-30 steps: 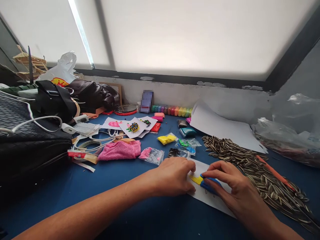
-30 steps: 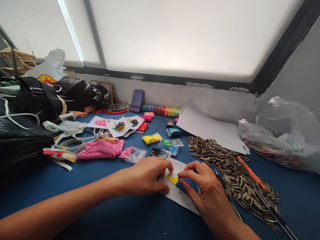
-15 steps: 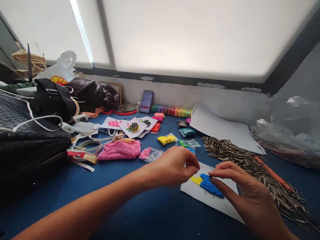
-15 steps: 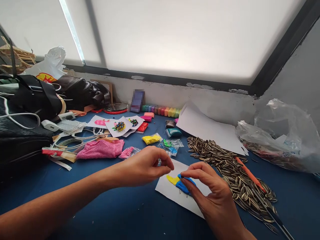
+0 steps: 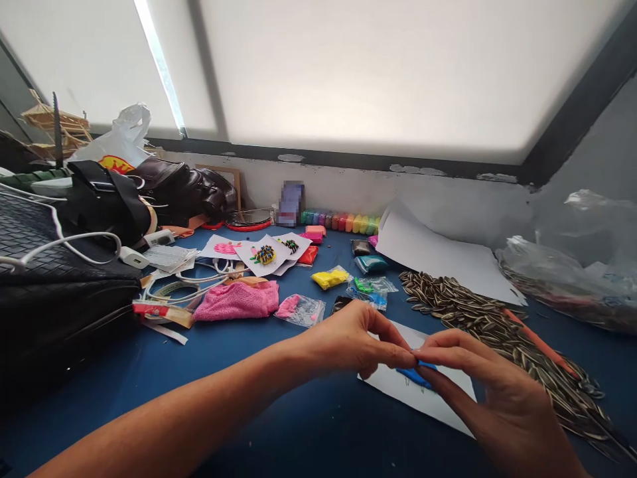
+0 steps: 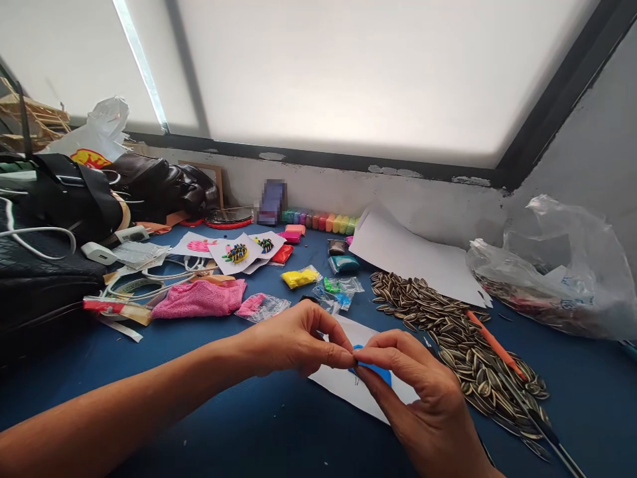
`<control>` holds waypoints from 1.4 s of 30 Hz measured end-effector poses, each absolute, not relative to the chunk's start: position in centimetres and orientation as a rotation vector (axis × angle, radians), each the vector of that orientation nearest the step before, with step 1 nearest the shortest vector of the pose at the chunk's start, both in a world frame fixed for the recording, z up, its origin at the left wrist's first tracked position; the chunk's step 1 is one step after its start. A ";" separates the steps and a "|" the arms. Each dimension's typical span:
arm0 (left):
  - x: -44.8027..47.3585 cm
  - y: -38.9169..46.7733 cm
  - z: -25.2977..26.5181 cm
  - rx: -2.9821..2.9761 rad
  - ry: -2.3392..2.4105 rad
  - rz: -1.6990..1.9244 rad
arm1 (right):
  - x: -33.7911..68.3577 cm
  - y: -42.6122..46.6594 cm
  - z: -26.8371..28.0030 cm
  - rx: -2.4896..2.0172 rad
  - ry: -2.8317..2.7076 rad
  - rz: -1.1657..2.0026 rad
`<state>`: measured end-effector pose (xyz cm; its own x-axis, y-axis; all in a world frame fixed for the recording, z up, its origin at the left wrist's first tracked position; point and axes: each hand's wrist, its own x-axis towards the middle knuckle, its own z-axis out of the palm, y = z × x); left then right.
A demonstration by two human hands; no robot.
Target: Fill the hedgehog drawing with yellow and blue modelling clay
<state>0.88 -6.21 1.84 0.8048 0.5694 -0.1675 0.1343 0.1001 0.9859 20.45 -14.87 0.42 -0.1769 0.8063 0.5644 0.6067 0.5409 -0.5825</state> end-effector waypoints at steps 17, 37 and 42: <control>2.0 -7.5 1.3 1.566 0.732 0.410 | 19.5 -15.5 0.7 -1.258 -1.952 -0.030; 1.9 -6.6 2.0 1.329 0.560 0.402 | 21.3 -15.9 1.1 -1.448 -1.656 0.555; 1.7 -6.4 1.7 1.276 0.558 0.368 | 21.4 -15.7 1.5 -1.524 -1.694 0.695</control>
<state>1.75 -6.39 1.67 0.8128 0.5515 -0.1874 0.0452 0.2610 0.9643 21.44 -15.71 1.52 -0.0194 0.9856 0.1678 0.5842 0.1474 -0.7981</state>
